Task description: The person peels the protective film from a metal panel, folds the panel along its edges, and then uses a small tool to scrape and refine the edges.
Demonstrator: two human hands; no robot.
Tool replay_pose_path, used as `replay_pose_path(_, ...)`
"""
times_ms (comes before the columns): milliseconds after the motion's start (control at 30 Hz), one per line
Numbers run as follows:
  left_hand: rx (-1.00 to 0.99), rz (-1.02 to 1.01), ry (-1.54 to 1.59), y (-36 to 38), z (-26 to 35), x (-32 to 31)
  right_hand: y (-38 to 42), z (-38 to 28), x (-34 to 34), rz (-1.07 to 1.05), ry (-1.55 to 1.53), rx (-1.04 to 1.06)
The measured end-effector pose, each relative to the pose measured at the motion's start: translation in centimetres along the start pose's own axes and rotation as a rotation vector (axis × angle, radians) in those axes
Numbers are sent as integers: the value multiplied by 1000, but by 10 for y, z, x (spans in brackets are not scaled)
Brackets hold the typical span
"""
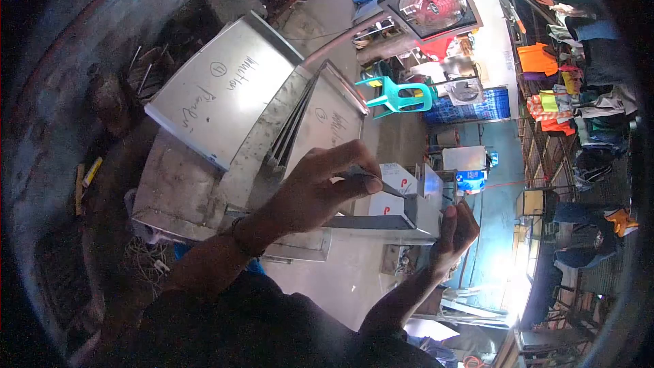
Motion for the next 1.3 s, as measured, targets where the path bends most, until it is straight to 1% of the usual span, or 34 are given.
replay_pose_path(100,37,4,70,-6,-6,1,-2,4,0,-2,-11,15)
replay_pose_path(167,-7,-78,-18,-9,-4,5,-1,5,-1,-4,-12,31)
replay_pose_path(200,-6,-80,-18,-11,-3,5,-1,4,-2,12,-14,11)
replay_pose_path(267,55,-110,90,-15,-2,5,-1,4,-2,30,-13,-12)
replay_pose_path(400,16,-121,35,-22,-5,10,-3,5,-1,4,-4,19)
replay_pose_path(500,20,-184,62,-29,-7,13,-5,2,-2,-1,-4,11)
replay_pose_path(567,-86,-206,65,-34,-8,13,-6,0,-2,7,-20,-11)
replay_pose_path(700,-149,-211,-5,-41,-8,14,-6,3,0,-13,-8,29)
replay_pose_path(767,-333,-226,-45,-47,-11,15,-5,4,-1,-15,-10,53)
replay_pose_path(867,-306,-283,-96,-48,-9,18,-4,5,-1,-10,18,58)
replay_pose_path(900,-306,-282,-96,-48,-10,18,-3,6,-1,-13,22,28)
replay_pose_path(1000,-364,-305,-20,-44,-12,17,-7,1,-3,-14,20,-1)
replay_pose_path(1067,-208,-198,36,-38,-11,18,-8,1,-5,-12,15,0)
replay_pose_path(1167,-224,-140,60,-42,-17,17,-5,8,-4,12,-25,-24)
replay_pose_path(1233,-230,-157,31,-42,-13,18,-6,8,-3,-16,19,64)
replay_pose_path(1300,-236,-172,3,-43,-12,19,-5,7,-3,-16,23,60)
Point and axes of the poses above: each hand's wrist, its own y-axis away from the middle knuckle, its own x-axis out of the back of the hand, z = x × y, the point moved 1 cm from there along -y, towards the middle knuckle, and after that the axes turned 15 degrees about x, right-handed, at the moved point
